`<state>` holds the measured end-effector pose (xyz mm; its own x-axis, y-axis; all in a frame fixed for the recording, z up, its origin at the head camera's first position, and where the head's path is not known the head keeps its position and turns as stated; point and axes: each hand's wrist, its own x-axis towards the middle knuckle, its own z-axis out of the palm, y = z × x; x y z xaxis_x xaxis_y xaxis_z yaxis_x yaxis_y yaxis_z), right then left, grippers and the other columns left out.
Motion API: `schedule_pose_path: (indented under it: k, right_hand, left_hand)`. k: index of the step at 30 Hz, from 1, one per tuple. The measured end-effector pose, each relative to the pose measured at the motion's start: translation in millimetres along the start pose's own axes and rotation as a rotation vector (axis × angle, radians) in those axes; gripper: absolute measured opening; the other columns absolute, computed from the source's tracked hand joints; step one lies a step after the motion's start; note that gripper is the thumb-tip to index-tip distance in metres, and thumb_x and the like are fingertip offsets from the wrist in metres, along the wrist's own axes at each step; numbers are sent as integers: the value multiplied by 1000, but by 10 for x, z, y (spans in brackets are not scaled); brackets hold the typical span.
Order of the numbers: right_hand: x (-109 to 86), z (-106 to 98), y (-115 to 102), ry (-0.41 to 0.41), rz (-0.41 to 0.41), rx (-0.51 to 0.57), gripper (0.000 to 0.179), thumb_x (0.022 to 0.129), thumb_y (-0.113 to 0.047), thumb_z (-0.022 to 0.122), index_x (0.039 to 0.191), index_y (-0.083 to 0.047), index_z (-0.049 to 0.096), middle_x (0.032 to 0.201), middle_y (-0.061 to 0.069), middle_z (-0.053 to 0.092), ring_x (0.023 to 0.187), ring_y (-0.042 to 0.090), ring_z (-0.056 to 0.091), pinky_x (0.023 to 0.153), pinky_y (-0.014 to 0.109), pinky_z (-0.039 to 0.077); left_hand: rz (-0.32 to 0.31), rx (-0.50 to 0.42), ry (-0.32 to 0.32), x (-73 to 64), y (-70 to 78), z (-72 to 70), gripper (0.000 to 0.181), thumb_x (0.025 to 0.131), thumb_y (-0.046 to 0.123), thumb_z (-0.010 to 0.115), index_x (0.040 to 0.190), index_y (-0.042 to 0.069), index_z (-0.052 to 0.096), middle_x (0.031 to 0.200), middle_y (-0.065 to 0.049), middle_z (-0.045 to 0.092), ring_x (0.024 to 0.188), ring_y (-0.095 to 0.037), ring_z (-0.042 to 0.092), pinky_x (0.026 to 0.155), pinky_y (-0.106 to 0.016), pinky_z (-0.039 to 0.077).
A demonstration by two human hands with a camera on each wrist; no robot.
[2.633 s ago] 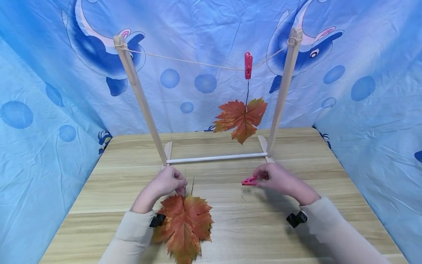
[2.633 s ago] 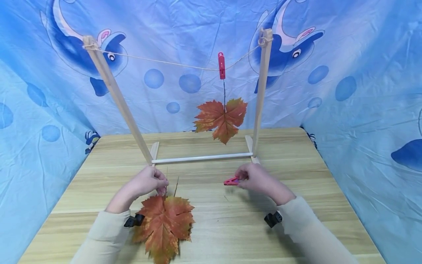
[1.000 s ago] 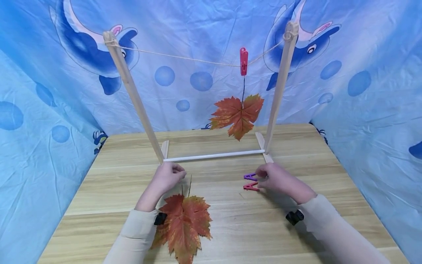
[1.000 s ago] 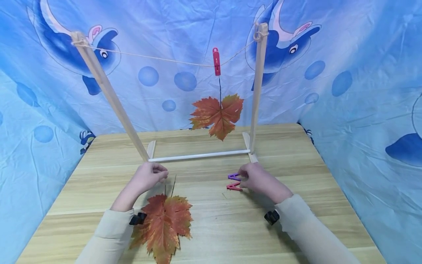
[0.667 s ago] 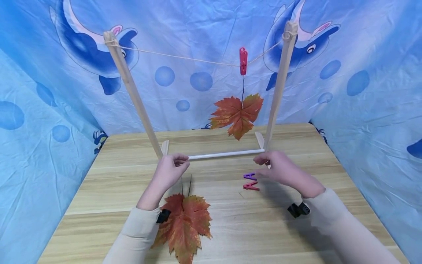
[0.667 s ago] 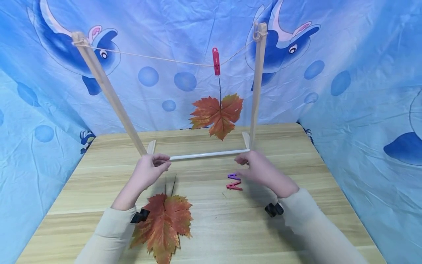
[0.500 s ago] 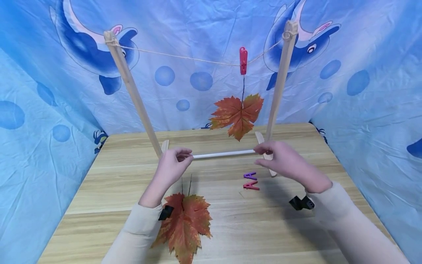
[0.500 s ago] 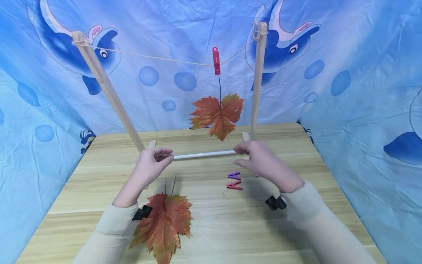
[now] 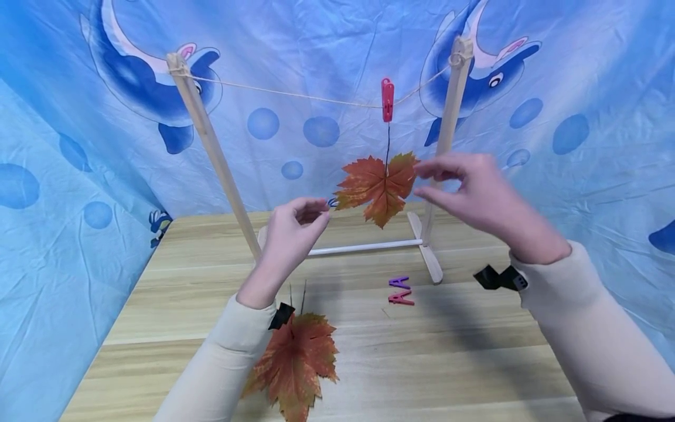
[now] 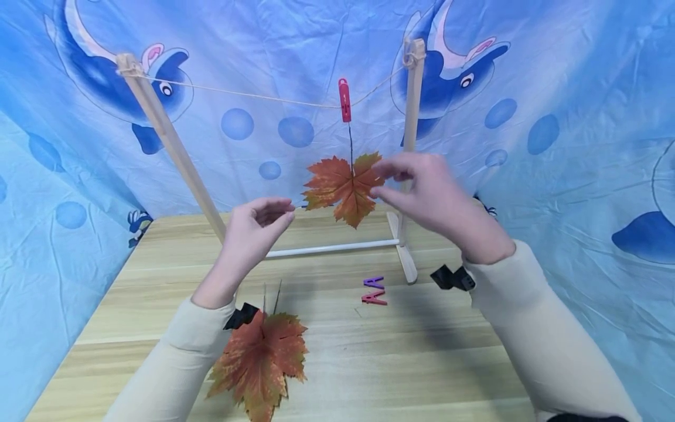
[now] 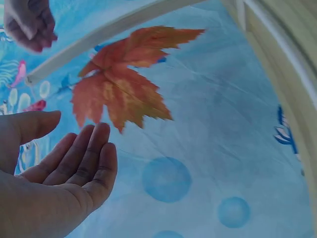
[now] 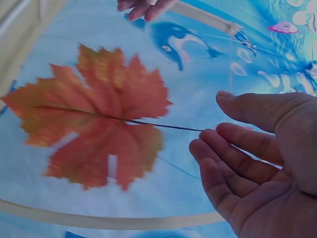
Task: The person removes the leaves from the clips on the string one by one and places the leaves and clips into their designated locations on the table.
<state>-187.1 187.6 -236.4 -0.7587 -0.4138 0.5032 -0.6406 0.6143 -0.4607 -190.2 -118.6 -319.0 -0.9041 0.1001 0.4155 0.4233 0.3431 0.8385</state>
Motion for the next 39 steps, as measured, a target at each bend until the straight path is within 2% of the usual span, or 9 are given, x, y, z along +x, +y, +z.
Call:
schedule_pose_path:
  k: [6,10,15,19,24,27,31,35,39]
  right_hand:
    - [279,-244,-193,69,-12,-73,29,94,-17,76,121,-5,74,112,3,72,96,12,61,87,20,47]
    - [456,-368,-326,83,-10,-145,38,96,-25,75,130,-9,70,123,4,69,107,17,64,93,24,48]
    - [705,-439,-445,63,-11,-200,46,96,-29,73,137,-9,66,133,5,65,118,20,62,101,32,47]
    - [909,-501,-510,7,40,-232,49,98,-31,71,142,-10,62,138,6,61,125,19,58,103,33,45]
    - [1106,-561,-565,-101,100,-312,57,98,-37,69,147,-10,56,144,12,56,134,27,51,103,42,46]
    - [1206,-576,-589,-162,103,-358,58,98,-36,69,146,-6,56,142,17,56,130,33,52,102,46,46]
    - [1355,-567,-591,-223,91,-369,55,99,-35,68,141,-1,60,132,19,62,117,32,56,100,46,48]
    - [1452,-549,-571,-271,109,-361,48,99,-33,69,133,0,66,121,17,66,107,30,59,95,45,51]
    - [1478,-534,-581,-287,103,-355,39,99,-29,70,126,-1,71,114,16,69,101,28,62,91,44,53]
  left_hand:
    - [70,-26,-7,203,216,108,26,95,13,74,117,0,73,107,-8,73,95,-13,68,84,-33,55]
    - [96,-48,2,361,345,172,26,94,11,74,116,-1,73,105,-7,73,95,-13,68,86,-30,53]
    - [89,-67,-7,515,469,228,26,94,12,74,118,0,73,107,-5,74,99,-12,68,88,-28,53]
    - [104,-72,-10,645,568,285,28,95,14,75,119,1,73,111,-6,73,102,-11,68,90,-27,52]
    - [102,-31,-39,846,677,382,32,95,18,75,123,3,72,117,-6,72,109,-11,66,94,-25,49]
    - [66,6,-75,966,720,442,34,95,20,75,125,4,71,120,-5,71,111,-10,64,96,-24,48]
    - [42,29,-71,1088,738,496,31,95,20,75,122,4,73,114,-4,73,104,-11,67,89,-23,51]
    - [17,22,-78,1146,715,527,26,95,18,75,117,3,75,106,-5,75,96,-12,69,82,-25,54]
    - [15,59,-94,1153,680,549,22,96,20,75,111,5,79,101,-3,76,93,-10,68,80,-24,53]
